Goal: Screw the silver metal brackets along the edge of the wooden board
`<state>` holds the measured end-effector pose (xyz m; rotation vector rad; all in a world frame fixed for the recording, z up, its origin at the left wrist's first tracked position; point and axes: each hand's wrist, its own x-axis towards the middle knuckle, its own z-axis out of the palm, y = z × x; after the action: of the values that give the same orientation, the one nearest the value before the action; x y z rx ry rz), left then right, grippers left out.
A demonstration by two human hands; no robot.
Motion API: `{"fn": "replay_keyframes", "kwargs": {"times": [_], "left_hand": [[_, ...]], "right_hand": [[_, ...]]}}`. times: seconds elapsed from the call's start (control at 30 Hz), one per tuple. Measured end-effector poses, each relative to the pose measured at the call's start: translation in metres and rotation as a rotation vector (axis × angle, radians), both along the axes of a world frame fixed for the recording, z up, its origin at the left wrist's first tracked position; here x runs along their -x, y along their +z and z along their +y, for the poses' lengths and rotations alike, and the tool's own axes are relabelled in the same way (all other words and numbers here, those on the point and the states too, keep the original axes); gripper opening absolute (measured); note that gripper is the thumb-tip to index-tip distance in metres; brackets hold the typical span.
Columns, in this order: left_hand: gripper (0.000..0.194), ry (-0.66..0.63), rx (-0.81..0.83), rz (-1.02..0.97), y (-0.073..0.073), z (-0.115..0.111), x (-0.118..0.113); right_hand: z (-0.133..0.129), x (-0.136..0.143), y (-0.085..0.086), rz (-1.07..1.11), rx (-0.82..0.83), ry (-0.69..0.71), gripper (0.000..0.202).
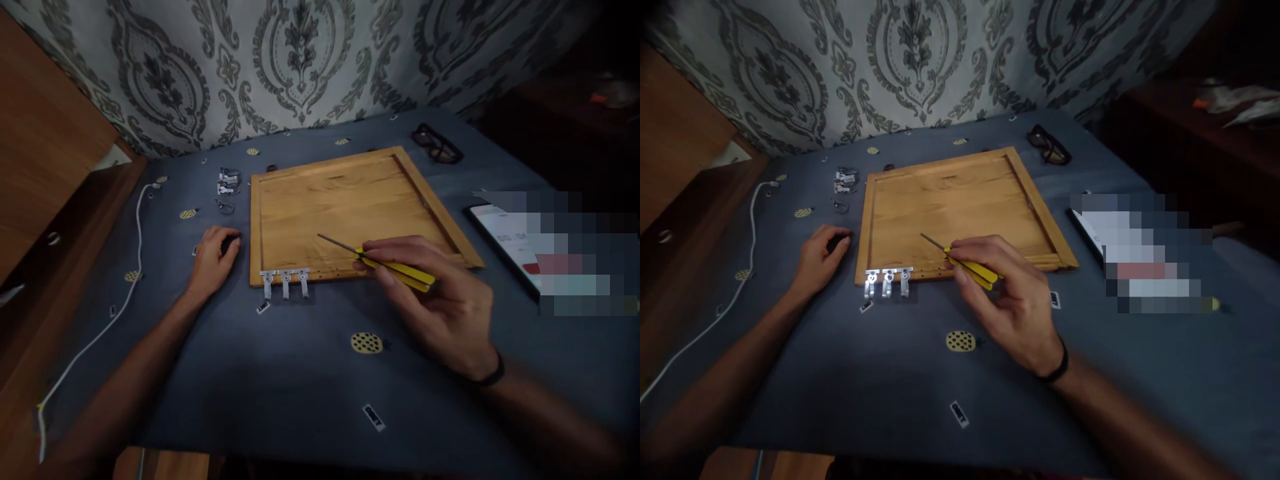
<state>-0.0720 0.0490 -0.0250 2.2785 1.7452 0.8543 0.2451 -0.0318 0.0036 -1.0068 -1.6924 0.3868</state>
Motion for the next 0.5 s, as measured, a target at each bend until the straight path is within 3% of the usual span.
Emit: {"fn": "replay_keyframes", "kwargs": {"times": [0.3, 0.5], "left_hand": [[0.026, -0.027, -0.005, -0.001, -0.001, 0.001, 0.001], [0.021, -0.007, 0.001, 0.022, -0.005, 0.004, 0.001]], "right_hand": [[0.011, -0.001, -0.019, -0.274, -0.087, -0.004, 0.025], [0.019, -0.003, -0.038, -0.396, 0.001, 0.021, 0.028]]}}
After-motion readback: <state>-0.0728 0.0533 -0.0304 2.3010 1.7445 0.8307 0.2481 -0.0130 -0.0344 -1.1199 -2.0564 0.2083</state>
